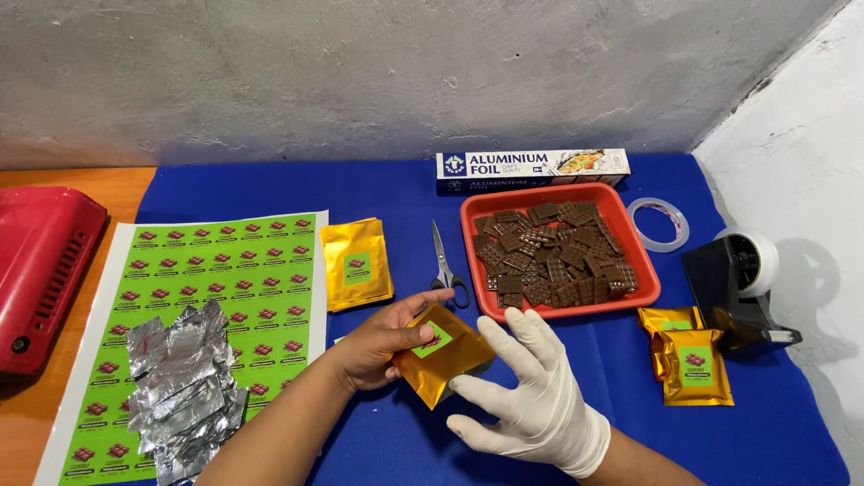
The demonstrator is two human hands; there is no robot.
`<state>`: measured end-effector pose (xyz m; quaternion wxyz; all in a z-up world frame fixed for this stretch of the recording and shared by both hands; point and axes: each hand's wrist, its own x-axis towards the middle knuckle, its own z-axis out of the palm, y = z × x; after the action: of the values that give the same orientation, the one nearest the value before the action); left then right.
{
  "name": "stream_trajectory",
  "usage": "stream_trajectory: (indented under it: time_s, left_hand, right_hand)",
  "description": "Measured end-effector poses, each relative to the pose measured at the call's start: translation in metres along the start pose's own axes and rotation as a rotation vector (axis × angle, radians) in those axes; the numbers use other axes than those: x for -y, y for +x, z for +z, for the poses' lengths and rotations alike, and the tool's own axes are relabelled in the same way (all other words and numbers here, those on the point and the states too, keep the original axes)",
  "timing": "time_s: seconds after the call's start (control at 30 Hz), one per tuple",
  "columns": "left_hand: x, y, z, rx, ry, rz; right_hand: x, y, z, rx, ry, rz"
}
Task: The person places small foil-wrapped chocolate pieces into a gold pouch one at a time. The person folds the pouch open, inserts each piece, and sets the pouch down between insertions.
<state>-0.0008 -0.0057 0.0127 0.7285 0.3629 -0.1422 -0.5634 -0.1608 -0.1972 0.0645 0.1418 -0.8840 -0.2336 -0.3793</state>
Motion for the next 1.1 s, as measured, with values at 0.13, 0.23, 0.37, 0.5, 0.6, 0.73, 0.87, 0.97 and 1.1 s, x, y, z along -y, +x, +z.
stream_trajectory:
  time_s: [0.13, 0.23, 0.37, 0.5, 0.6, 0.73, 0.87, 0.97, 1.1]
  left_hand:
    - [-0.001, 0.001, 0.002, -0.008, 0.000, -0.017]
    - [0.001, 0.001, 0.001, -0.014, -0.010, -0.026]
    - [0.003, 0.002, -0.001, 0.033, -0.038, -0.019]
    - [0.003, 0.002, -0.001, 0.045, -0.071, -0.031]
    - [0.004, 0.002, -0.002, 0.035, -0.045, -0.027]
    - [0.003, 0.002, -0.003, 0.040, -0.056, -0.027]
    - [0.002, 0.002, -0.002, 0.026, -0.057, -0.035]
    - [0.001, 0.002, -0.002, 0.030, -0.056, -0.031]
    - [0.004, 0.002, -0.005, 0.036, -0.033, -0.015]
  right_hand:
    - [-0.001, 0.003, -0.003, 0.003, -0.031, 0.072]
    - [-0.002, 0.007, -0.005, -0.012, -0.053, 0.077]
    - [0.001, 0.006, -0.003, 0.066, 0.003, 0.034]
    - [0.001, 0.009, -0.004, 0.164, 0.004, 0.040]
    - [-0.001, 0.011, -0.005, 0.139, -0.066, 0.036]
    - [-0.002, 0.010, -0.009, 0.106, -0.134, 0.049]
    - [0.001, 0.013, -0.011, 0.078, -0.182, 0.066]
    - [0.001, 0.013, -0.012, 0.075, -0.172, 0.057]
    - [0.001, 0.010, -0.012, 0.080, -0.131, 0.013]
